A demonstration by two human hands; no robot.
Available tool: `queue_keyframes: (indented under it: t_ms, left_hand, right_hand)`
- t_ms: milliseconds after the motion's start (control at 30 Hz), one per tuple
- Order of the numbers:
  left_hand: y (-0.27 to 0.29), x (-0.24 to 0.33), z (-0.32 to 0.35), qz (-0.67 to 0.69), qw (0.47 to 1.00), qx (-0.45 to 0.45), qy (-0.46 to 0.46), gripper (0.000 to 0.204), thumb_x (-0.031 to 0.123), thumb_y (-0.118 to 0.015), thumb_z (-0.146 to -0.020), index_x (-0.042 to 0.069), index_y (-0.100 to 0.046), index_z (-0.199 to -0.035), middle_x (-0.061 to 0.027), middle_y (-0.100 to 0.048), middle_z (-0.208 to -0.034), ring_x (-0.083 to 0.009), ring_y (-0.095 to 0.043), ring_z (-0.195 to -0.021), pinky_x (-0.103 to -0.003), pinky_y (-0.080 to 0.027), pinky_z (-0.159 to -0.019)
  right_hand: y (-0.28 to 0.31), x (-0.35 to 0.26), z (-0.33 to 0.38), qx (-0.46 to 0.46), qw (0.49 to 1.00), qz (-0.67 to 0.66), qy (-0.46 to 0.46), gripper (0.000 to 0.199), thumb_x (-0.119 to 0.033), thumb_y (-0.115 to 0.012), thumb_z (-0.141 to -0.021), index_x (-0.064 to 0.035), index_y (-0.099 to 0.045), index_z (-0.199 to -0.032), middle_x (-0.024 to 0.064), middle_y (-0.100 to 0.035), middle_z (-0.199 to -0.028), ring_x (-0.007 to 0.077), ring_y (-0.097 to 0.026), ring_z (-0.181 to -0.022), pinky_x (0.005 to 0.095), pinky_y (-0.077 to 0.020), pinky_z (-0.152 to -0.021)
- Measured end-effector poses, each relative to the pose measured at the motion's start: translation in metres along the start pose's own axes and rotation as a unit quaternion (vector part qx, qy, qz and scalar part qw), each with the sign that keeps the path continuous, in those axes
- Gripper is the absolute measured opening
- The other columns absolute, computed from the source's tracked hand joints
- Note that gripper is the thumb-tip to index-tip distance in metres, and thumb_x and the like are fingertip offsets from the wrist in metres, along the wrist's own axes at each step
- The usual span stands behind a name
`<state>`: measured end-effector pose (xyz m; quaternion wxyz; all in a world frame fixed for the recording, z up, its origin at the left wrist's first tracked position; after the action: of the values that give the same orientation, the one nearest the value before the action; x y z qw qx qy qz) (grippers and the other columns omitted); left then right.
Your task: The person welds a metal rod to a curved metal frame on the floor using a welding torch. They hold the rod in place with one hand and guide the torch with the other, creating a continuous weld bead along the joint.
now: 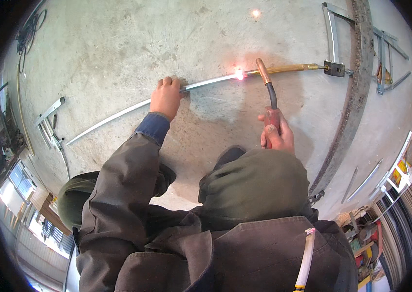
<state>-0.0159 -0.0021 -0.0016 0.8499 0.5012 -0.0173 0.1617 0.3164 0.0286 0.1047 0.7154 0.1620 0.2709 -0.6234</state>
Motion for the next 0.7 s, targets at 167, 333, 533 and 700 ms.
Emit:
queue_keyframes:
  t_ms: [167,333,533,700]
  left_hand:
    - [-0.004,-0.003,0.013,0.005,0.999,0.037,0.000,0.034,0.021,-0.078,-0.090,0.006,-0.067,-0.118,-0.0154,-0.066,-0.118,-0.0367,-0.063,-0.115,-0.046,-0.058,-0.091]
    - [-0.010,-0.009,0.013,-0.017,0.999,0.030,-0.027,0.033,0.024,-0.077,-0.091,0.006,-0.067,-0.117,-0.0144,-0.066,-0.118,-0.0354,-0.063,-0.114,-0.046,-0.058,-0.091]
    - [0.003,-0.011,0.008,-0.036,0.999,-0.004,-0.018,0.032,0.028,-0.077,-0.092,0.006,-0.068,-0.115,-0.0122,-0.069,-0.115,-0.0336,-0.065,-0.112,-0.047,-0.058,-0.089]
    - [0.001,-0.013,0.005,-0.022,0.999,0.010,-0.028,0.030,0.029,-0.077,-0.093,0.007,-0.069,-0.111,-0.0121,-0.070,-0.109,-0.0335,-0.066,-0.107,-0.046,-0.057,-0.087]
  right_hand:
    - [0.003,0.047,0.016,-0.030,0.999,0.008,-0.026,0.075,-0.044,-0.072,-0.096,-0.0015,-0.045,-0.153,0.0063,-0.062,-0.125,0.0068,-0.054,-0.077,0.0253,-0.0464,-0.067]
    - [0.011,0.078,0.024,0.006,0.999,0.038,-0.028,0.079,-0.049,-0.074,-0.095,-0.0028,-0.046,-0.152,0.0047,-0.063,-0.124,0.0066,-0.054,-0.082,0.0257,-0.0461,-0.073]
    - [0.002,0.076,0.021,-0.004,0.999,0.031,-0.013,0.066,-0.037,-0.072,-0.099,-0.0053,-0.048,-0.151,0.0035,-0.064,-0.122,0.0036,-0.050,-0.075,0.0232,-0.0426,-0.067]
    - [-0.009,0.079,0.019,0.018,0.999,0.036,-0.015,0.063,-0.032,-0.071,-0.098,-0.0048,-0.049,-0.150,0.0032,-0.063,-0.121,0.0036,-0.049,-0.075,0.0233,-0.0418,-0.066]
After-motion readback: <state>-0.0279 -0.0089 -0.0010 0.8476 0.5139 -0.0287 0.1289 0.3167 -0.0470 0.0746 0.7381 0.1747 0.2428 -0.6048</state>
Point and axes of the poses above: each hand's wrist, its own z-axis away from the middle knuckle, its own y-axis out of the back of the hand, x = y × z, the point moved 2 cm from there along -z, towards the middle knuckle
